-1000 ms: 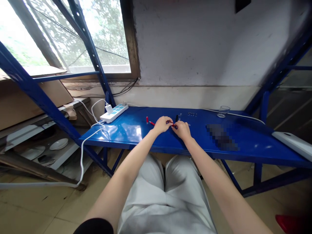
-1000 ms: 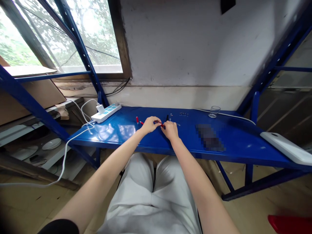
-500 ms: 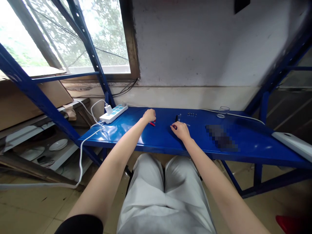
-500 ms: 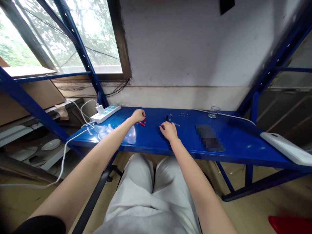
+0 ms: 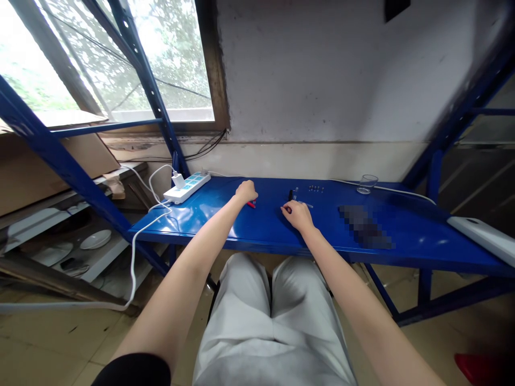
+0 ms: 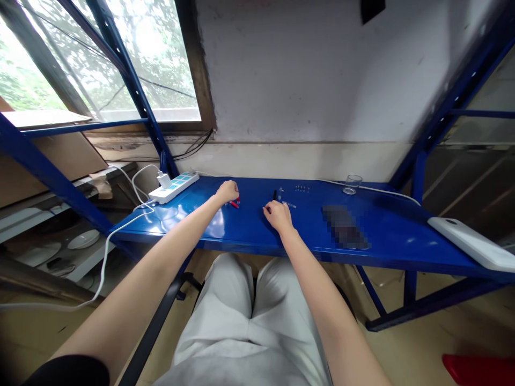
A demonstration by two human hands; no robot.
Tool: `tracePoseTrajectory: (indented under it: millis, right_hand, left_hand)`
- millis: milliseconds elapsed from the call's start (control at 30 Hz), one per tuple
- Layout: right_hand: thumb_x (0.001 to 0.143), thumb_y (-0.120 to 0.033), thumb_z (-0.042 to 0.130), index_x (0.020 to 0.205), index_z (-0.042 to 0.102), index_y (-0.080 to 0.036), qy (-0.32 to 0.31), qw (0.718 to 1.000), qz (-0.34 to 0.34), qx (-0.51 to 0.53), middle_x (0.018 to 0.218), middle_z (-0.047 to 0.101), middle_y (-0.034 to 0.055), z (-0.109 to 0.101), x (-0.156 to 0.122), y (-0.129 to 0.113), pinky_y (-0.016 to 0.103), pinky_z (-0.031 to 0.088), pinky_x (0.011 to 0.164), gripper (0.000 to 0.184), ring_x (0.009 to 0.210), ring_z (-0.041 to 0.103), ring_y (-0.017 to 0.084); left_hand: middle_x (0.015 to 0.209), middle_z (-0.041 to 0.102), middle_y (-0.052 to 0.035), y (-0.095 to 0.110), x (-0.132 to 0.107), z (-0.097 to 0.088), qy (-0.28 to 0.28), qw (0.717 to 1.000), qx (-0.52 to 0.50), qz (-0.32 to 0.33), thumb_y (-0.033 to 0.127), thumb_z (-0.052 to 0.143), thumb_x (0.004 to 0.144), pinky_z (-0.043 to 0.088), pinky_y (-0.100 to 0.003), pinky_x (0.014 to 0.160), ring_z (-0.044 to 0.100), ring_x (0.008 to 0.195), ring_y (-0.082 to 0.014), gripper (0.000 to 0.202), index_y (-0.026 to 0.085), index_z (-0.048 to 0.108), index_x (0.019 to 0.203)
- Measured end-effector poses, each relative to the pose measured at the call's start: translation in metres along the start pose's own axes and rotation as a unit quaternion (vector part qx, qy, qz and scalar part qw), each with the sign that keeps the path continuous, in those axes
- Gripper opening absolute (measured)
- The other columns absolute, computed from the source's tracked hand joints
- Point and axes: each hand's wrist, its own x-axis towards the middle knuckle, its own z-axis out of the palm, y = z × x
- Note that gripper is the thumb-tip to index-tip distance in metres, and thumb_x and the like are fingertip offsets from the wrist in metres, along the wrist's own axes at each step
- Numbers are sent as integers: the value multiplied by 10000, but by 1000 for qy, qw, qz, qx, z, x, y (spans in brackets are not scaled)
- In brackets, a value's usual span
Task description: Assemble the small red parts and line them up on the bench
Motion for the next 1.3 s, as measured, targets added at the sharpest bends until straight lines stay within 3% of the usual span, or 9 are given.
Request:
tracePoseTrajectory:
  millis: [267, 500, 900, 1033, 1133, 1200, 1300]
  right_hand:
    - [841, -301, 430, 740, 608, -188, 23, 1000, -13, 15, 711, 599, 32, 4, 1, 4, 286, 328, 682, 234, 651, 531, 153]
    - [839, -301, 431, 720, 605, -188, 21, 1000, -11, 13, 701, 594, 28, 4, 1, 4, 286, 325, 682, 239, 652, 526, 151]
    - [832, -321, 418, 677, 590, -183, 37, 999, -20, 24, 672, 584, 35, 1, 0, 1, 276, 321, 639, 269, 618, 509, 144]
    - [822, -292, 386, 617, 563, -179, 101, 994, 14, 50, 635, 564, 37, -5, -4, -1, 267, 326, 603, 294, 592, 491, 141]
    - [795, -230, 355, 698, 583, -164, 200, 971, 109, 67, 690, 582, 65, -10, -5, 5, 273, 359, 633, 256, 672, 515, 167]
    - [772, -205, 360, 843, 596, -135, 251, 948, 184, 68, 808, 612, 97, -11, -4, 12, 304, 384, 728, 256, 804, 537, 200]
    - [746, -149, 356, 1076, 551, -94, 211, 942, 254, 56, 1057, 590, 153, -7, -2, 22, 381, 367, 859, 388, 1004, 515, 241]
  left_hand:
    - [929, 648, -129, 5, -2, -6, -49, 997, 51, -15, 117, 629, 569, 490, -287, 701, 614, 883, -251, 286, 141, 633, 854]
    - [910, 658, -123, 12, -6, -11, -69, 995, 72, -15, 113, 617, 577, 486, -263, 685, 621, 852, -234, 255, 138, 651, 829]
    - [929, 646, -139, 13, -5, -12, -65, 993, 98, -13, 163, 614, 615, 488, -298, 719, 617, 882, -253, 233, 133, 652, 843]
    - [961, 630, -157, 15, -6, -12, -47, 992, 112, -12, 222, 587, 675, 481, -301, 719, 607, 896, -255, 235, 120, 633, 882]
    - [988, 614, -158, 20, -11, -11, 42, 993, 107, 39, 279, 480, 784, 468, -323, 751, 587, 929, -250, 282, 115, 581, 991]
    - [976, 611, -141, 27, -18, -7, 99, 984, 96, 113, 283, 395, 839, 453, -332, 781, 574, 937, -237, 302, 118, 543, 1044]
    - [1000, 598, -121, 39, -32, 4, 106, 954, 92, 264, 262, 337, 869, 417, -332, 842, 542, 969, -217, 301, 129, 530, 1057]
